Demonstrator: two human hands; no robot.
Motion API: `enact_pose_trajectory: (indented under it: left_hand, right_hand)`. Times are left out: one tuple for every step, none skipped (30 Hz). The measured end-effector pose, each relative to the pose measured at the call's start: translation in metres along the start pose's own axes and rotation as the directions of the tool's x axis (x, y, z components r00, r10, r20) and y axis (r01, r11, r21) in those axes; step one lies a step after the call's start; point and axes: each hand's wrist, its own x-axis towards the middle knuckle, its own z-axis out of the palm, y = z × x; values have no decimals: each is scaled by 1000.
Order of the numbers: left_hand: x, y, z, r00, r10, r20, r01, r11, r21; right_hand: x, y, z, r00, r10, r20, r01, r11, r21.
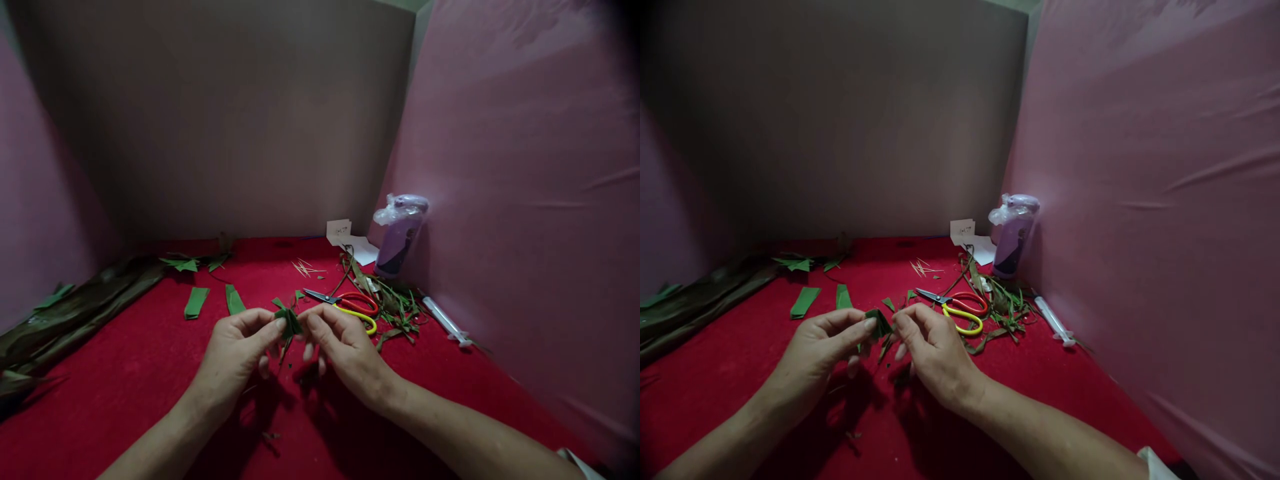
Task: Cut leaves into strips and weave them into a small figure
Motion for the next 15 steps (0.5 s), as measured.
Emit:
enact_pose_trajectory:
  left_hand:
    - [-1, 0, 0, 1000, -5, -12, 5, 1000, 24]
    - [-1, 0, 1, 1000, -12, -24, 14, 999, 44]
    - [-1, 0, 1, 999, -22, -36, 24, 998, 59]
    - [-2, 0, 1, 999, -28, -46, 32, 997, 71]
    - [-1, 0, 2, 998, -30, -54, 34, 996, 82]
    - [-1, 0, 2, 998, -28, -57, 33, 995, 94]
    - [-1, 0, 2, 998, -26, -50, 31, 994, 103]
    - [0, 0, 2, 999, -26, -34, 29, 994, 106]
    - [0, 0, 1, 999, -28, -16, 29, 994, 103]
    - [0, 0, 1, 999, -34, 0, 34, 995, 92]
    - [0, 0, 1, 999, -45, 15, 44, 996, 73]
    - [0, 0, 0, 998, -60, 28, 58, 997, 50]
    - [0, -1, -1, 996, -75, 42, 74, 997, 22]
    - [0, -2, -1, 994, -93, 55, 94, 996, -7]
    - [0, -2, -2, 991, -113, 70, 116, 993, -33]
  right_hand:
    - [-1, -1, -1, 997, -68, -33, 65, 994, -87]
    - [-2, -3, -2, 986, -157, -48, 147, 974, -174]
    - [-3, -4, -2, 966, -255, -41, 236, 937, -255]
    - [-4, -5, -3, 939, -343, -13, 321, 890, -324]
    - [-4, -6, -3, 911, -412, 28, 392, 839, -378]
    - [-5, -6, -4, 887, -457, 74, 443, 793, -418]
    - [-5, -6, -4, 870, -480, 115, 477, 758, -444]
    - [-4, -5, -5, 862, -487, 143, 494, 739, -459]
    - [-4, -5, -5, 859, -486, 158, 499, 731, -465]
    - [-3, -4, -5, 860, -483, 165, 500, 732, -463]
    - [-3, -3, -6, 860, -481, 169, 501, 734, -458]
    - [-3, -2, -6, 862, -477, 172, 499, 738, -455]
    - [-3, -1, -7, 865, -472, 172, 494, 740, -457]
    - [-3, -1, -7, 868, -466, 169, 487, 740, -463]
    - [-3, -1, -7, 871, -463, 165, 482, 739, -470]
